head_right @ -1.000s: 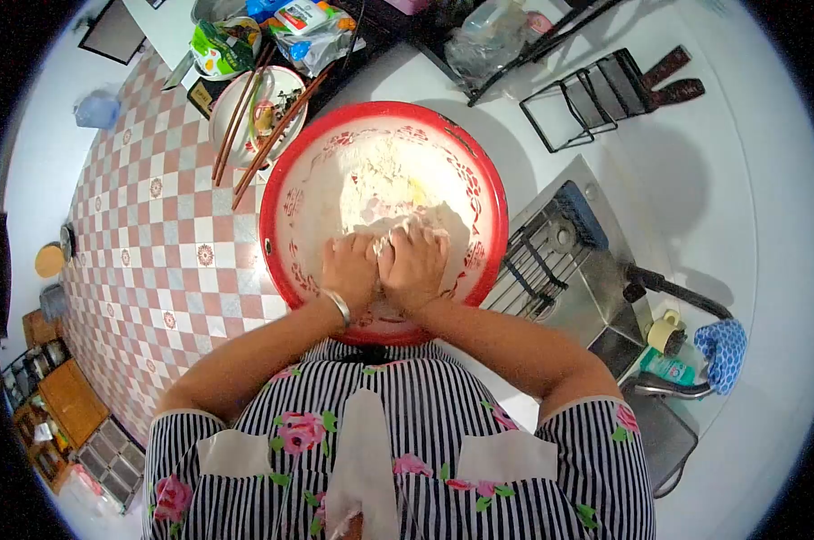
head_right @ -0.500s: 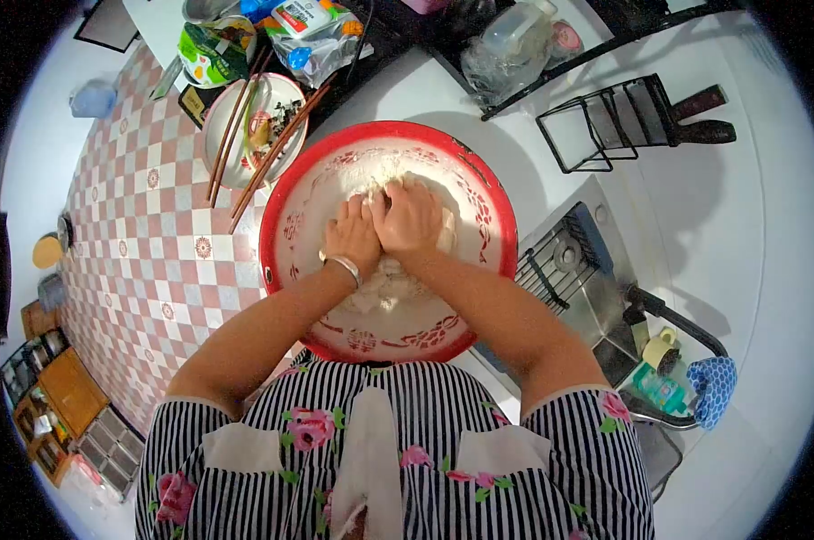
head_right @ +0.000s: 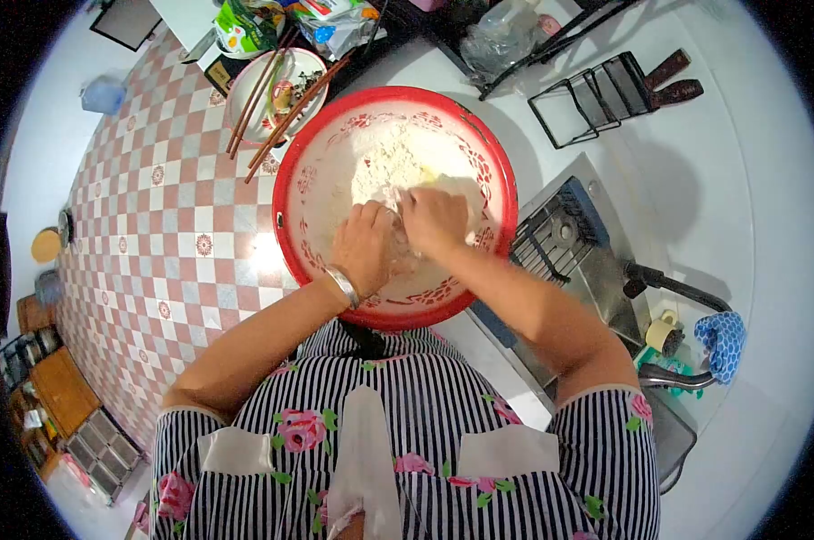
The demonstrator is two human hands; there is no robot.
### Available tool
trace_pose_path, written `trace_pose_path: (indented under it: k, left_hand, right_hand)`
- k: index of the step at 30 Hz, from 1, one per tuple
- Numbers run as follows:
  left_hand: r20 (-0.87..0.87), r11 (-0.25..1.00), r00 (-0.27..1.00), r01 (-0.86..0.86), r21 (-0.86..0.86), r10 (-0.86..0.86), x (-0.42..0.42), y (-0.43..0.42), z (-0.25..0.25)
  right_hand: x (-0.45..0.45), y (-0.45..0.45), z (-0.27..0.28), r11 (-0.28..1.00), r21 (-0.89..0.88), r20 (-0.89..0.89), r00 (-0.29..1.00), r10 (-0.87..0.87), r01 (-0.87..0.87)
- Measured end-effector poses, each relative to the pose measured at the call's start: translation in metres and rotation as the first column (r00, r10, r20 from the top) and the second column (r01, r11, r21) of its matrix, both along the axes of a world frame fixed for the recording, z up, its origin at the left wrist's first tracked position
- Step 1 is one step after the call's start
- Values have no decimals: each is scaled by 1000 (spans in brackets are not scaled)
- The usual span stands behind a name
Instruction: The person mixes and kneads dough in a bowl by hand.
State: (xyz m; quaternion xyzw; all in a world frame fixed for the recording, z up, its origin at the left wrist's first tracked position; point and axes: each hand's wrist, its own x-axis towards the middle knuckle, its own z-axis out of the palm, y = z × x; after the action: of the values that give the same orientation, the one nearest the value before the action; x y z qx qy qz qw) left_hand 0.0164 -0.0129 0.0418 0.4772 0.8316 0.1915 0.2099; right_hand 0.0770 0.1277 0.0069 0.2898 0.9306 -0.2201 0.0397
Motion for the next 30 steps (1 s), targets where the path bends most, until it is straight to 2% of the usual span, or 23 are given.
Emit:
trace_pose_path:
  k: [2, 3, 4, 5, 6, 7, 8, 11, 14, 17, 18, 19, 21, 23, 24, 25, 27, 28, 30]
  left_hand:
    - [91, 982, 996, -5, -190, 23, 0, -3, -11]
    - [140, 959, 990, 6, -284, 35, 3, -4, -23]
    - [-50, 992, 999, -28, -119, 22, 15, -12, -35]
    - [-107, 990, 993, -60, -129, 46, 23, -12, -49]
    - [-165, 987, 984, -92, -135, 69, 28, -7, -57]
    - [-223, 982, 971, -119, -145, 85, 30, -6, -63]
    - [-236, 984, 964, -148, -101, 121, 30, -2, -69]
    - [-284, 976, 953, -153, -152, 105, 24, 7, -71]
    - [-265, 957, 959, -170, -237, 104, 15, 18, -71]
    - [-209, 962, 968, -183, -201, 141, 3, 27, -86]
    - [-135, 939, 986, -137, -316, 99, -2, 30, -90]
    - [-92, 931, 986, -160, -328, 138, -7, 34, -82]
    - [-9, 913, 976, -207, -352, 218, -13, 41, -63]
    - [15, 918, 981, -174, -356, 192, -16, 37, -57]
    - [-1, 917, 985, -161, -366, 172, -16, 36, -61]
    - [-17, 914, 988, -151, -377, 156, -15, 36, -59]
    - [90, 897, 967, -183, -402, 238, -12, 33, -42]
    - [144, 884, 951, -191, -426, 275, -10, 30, -32]
    - [155, 892, 934, -244, -380, 322, -11, 19, -26]
  right_hand:
    - [19, -17, 1, 999, 34, 13, 1000, 3, -3]
    - [25, -24, 2, 995, 95, -44, 999, 15, -11]
    - [28, -34, 3, 988, 151, -97, 995, 25, -10]
    - [29, -38, 3, 977, 213, -148, 988, 42, -9]
    - [28, -38, 2, 978, 208, -113, 993, 29, -5]
    - [24, -38, -2, 978, 209, -155, 987, 32, 1]
    - [20, -34, -12, 976, 217, -201, 979, 41, 4]
    - [10, -21, -30, 980, 198, -268, 961, 68, -14]
    - [-6, -10, -33, 986, 161, -294, 951, 91, -44]
    - [-25, 1, -33, 995, 70, -272, 959, 86, -69]
    - [-32, 5, -36, 996, 49, -248, 966, 79, -69]
    - [-38, 7, -37, 997, 28, -227, 971, 73, -68]
    - [-46, 10, -43, 982, 57, -330, 924, 191, -182]
    - [-54, 16, -46, 949, 115, -425, 849, 313, -293]
    - [-58, 22, -43, 878, 83, -359, 808, 468, -472]
    - [-65, 25, -43, 804, 143, -278, 756, 593, -577]
    - [-84, 27, -40, 603, 222, -84, 601, 795, -767]
    - [-93, 26, -26, 555, 141, 136, 571, 810, -820]
    - [-86, 54, -54, 656, 150, 19, 666, 746, -740]
